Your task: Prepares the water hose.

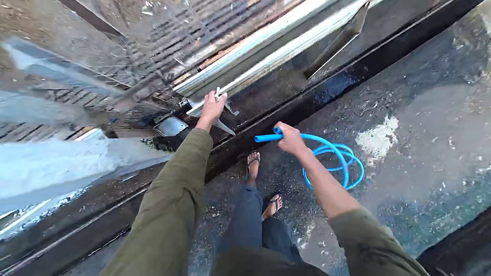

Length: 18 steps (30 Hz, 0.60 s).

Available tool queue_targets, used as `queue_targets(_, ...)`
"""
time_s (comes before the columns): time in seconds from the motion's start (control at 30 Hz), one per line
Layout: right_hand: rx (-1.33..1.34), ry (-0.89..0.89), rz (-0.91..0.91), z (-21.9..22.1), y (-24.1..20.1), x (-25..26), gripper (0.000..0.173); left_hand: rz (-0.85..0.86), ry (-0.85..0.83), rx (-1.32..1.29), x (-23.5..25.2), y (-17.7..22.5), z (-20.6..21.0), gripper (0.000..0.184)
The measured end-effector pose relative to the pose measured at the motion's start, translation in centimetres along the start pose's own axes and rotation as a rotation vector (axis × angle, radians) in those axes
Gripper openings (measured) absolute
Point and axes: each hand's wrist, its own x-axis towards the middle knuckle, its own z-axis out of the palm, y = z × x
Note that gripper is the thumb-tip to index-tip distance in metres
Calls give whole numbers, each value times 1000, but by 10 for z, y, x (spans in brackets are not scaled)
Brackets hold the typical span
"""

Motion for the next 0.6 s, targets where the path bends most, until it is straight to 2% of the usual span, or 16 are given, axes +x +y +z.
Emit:
queue_targets(0.1, 61, -78, -5, 61, 15, 78, 35, 22, 83, 125, 20, 2, 15, 53)
queue_targets(0.23, 114, -61, -84, 116, 17, 136, 28, 152, 207, 107, 10, -23, 32, 44)
queue_targets(0.43, 273, 181, -273, 155, 11, 160, 24, 330, 211, -66, -33, -48, 52, 30)
queue_targets(0.6, 307, 249, -395, 160, 9, 167, 22, 404, 226, -179, -38, -56, 57, 25)
